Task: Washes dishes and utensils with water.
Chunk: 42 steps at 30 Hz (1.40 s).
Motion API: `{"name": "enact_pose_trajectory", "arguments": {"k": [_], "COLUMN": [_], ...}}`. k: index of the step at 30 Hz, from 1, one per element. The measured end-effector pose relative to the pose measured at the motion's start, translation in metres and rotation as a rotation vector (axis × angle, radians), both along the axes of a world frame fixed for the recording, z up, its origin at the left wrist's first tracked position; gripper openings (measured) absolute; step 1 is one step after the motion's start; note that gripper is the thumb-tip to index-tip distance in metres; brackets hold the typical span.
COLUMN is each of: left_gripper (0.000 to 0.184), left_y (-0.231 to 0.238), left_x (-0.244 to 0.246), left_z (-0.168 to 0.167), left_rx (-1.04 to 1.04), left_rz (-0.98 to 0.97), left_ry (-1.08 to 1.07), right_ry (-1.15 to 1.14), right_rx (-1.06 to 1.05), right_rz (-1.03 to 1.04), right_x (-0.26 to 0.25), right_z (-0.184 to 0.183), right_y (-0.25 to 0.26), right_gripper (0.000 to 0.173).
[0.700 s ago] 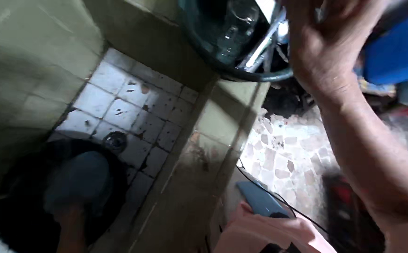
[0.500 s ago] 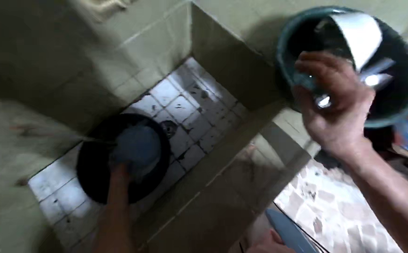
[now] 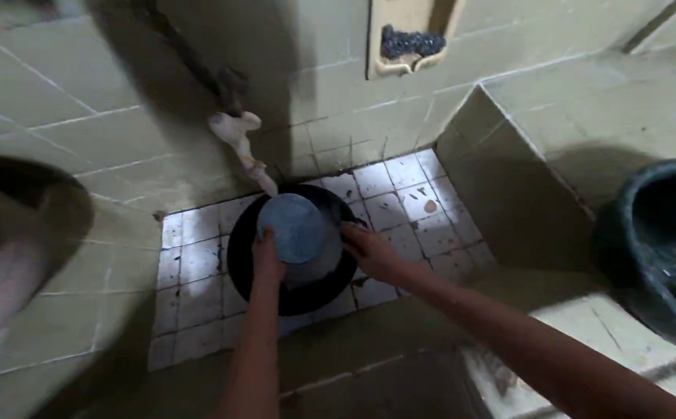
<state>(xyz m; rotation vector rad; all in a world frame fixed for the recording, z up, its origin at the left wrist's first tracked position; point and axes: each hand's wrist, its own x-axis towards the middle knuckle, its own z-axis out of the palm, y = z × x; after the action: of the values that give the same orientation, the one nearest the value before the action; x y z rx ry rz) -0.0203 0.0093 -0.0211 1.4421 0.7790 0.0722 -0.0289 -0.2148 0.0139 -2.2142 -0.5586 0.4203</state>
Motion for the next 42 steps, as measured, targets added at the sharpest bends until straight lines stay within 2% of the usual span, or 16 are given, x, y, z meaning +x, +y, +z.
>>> {"name": "enact_pose_trajectory", "arguments": {"k": [4, 9, 10, 13, 15, 17, 19, 22, 25, 28, 31, 34, 36, 38, 40, 42], "left_gripper": [0.052, 0.056, 0.058, 0.069, 0.070, 0.069, 0.067, 0.061, 0.064, 0.067, 0.066, 0.064, 0.064, 0.066, 0.067, 0.068], "left_y": [0.000, -0.003, -0.001, 0.003, 0.007, 0.008, 0.000, -0.020, -0.012, 0.001, -0.009, -0.018, -0.014, -0.003, 0.003, 0.000], "left_x": [-0.001, 0.005, 0.005, 0.008, 0.004, 0.006, 0.010, 0.013, 0.014, 0.013, 0.012, 0.010, 0.009, 0.008, 0.007, 0.009], "left_z": [0.000, 0.000, 0.001, -0.002, -0.001, -0.003, -0.009, 0.000, -0.008, -0.014, -0.007, 0.012, 0.004, -0.002, -0.007, -0.004], "left_rx": [-0.208, -0.320, -0.322, -0.265, -0.257, -0.317, -0.342, -0.377, -0.353, -0.285, -0.269, -0.231, -0.231, -0.204, -0.205, -0.225], "left_rz": [0.090, 0.084, 0.056, -0.024, 0.020, 0.073, 0.065, 0.019, 0.032, 0.057, 0.041, -0.041, -0.054, -0.035, 0.004, 0.011], "left_ry": [0.008, -0.054, -0.059, -0.002, 0.029, -0.003, -0.030, -0.060, -0.050, -0.022, -0.001, -0.016, -0.031, -0.015, 0.002, 0.003], "right_ry": [-0.149, -0.437, -0.451, -0.375, -0.294, -0.302, -0.366, -0.500, -0.450, -0.427, -0.639, -0.723, -0.594, -0.479, -0.531, -0.644], "right_rx": [-0.254, -0.354, -0.341, -0.221, -0.198, -0.205, -0.255, -0.315, -0.195, -0.181, -0.235, -0.233, -0.153, -0.166, -0.186, -0.224], "right_rz": [0.122, 0.041, 0.050, 0.216, 0.391, 0.470, 0.407, 0.236, 0.311, 0.492, 0.354, 0.206, 0.270, 0.417, 0.469, 0.380], "right_x": [0.041, 0.078, 0.076, 0.051, 0.028, 0.030, 0.050, 0.082, 0.064, 0.053, 0.078, 0.092, 0.075, 0.058, 0.063, 0.088], "right_z": [-0.042, -0.069, -0.069, -0.067, -0.059, -0.059, -0.062, -0.065, -0.059, -0.064, -0.083, -0.081, -0.075, -0.068, -0.078, -0.086], "right_y": [0.040, 0.082, 0.096, 0.122, 0.107, 0.082, 0.071, 0.088, 0.109, 0.082, 0.050, 0.079, 0.101, 0.099, 0.075, 0.056], "right_gripper": [0.063, 0.080, 0.079, 0.058, 0.053, 0.054, 0.057, 0.066, 0.056, 0.053, 0.062, 0.072, 0.063, 0.057, 0.056, 0.063]}}
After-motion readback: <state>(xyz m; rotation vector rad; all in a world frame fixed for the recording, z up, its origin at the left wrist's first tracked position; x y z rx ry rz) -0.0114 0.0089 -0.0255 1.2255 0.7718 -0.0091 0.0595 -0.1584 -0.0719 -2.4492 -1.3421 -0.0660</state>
